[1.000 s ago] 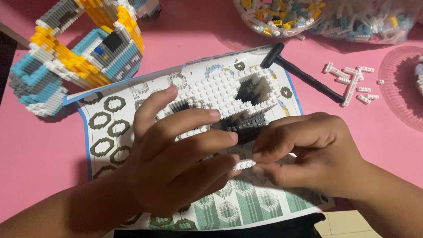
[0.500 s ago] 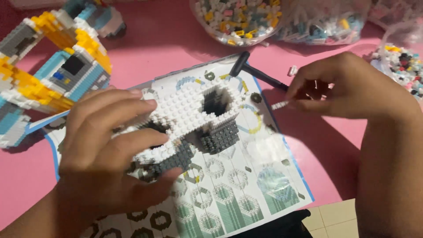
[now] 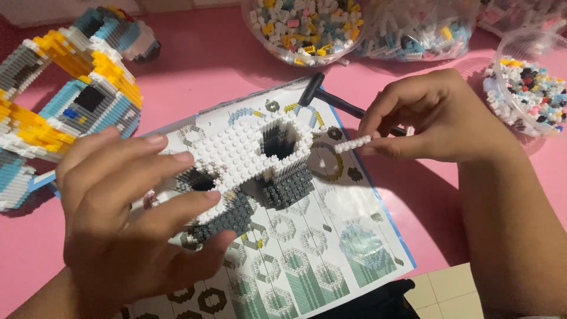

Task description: Assembling a complex structure using small interlocking plastic blocks following printed instructions.

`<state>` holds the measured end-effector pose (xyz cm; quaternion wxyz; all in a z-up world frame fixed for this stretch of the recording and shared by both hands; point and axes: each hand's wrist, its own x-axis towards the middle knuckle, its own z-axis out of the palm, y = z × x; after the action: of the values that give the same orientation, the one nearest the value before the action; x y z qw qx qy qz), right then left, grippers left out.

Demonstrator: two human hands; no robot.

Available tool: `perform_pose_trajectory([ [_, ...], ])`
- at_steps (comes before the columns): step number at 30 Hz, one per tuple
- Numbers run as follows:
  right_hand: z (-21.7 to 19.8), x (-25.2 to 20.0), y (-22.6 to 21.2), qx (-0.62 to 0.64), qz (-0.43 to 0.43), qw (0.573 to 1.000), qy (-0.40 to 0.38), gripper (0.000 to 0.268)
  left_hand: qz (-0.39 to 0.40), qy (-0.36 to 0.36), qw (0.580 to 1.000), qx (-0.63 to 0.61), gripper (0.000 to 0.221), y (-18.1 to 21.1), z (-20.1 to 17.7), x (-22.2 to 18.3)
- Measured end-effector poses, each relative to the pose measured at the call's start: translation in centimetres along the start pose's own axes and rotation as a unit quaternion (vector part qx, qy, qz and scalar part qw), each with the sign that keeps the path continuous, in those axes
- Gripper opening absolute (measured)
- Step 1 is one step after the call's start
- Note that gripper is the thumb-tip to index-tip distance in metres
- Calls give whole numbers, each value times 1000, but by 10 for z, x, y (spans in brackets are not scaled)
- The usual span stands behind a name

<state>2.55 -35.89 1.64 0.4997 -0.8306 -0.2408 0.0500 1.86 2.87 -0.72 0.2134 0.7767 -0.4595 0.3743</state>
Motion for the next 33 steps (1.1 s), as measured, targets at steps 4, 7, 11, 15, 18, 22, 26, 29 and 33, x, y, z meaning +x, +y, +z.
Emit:
perform_pose_trajectory([
  [4,5,-1,4,61,-21,998,0,23,-34,-33,999,-12,36,-3,0,-4],
  [7,10,1,1,108,-80,991,-19,21,6,-10,1000,5,38,-4,-2,-5],
  [11,27,-1,-3,171,-139,975,-20,22,-160,-9,986,46,33,41,-7,6],
  [15,40,-4,-12,201,-180,963,-1,24,-445,-31,891,88,29,85,-18,25],
  [18,45,-3,-20,195,-206,959,4,22,-133,-140,975,-113,24,82,-31,44],
  [22,51,-6,-30,144,-237,961,16,20,-321,-206,914,-137,49,98,-14,64],
  [26,58,-12,-34,126,-286,949,51,15,-234,-54,944,-227,15,99,6,73],
  [29,59,-15,-33,137,-282,946,89,19,-202,-7,941,-271,19,98,13,72],
  [33,62,-15,-40,130,-262,951,104,31,-170,-5,938,-303,22,90,20,63],
])
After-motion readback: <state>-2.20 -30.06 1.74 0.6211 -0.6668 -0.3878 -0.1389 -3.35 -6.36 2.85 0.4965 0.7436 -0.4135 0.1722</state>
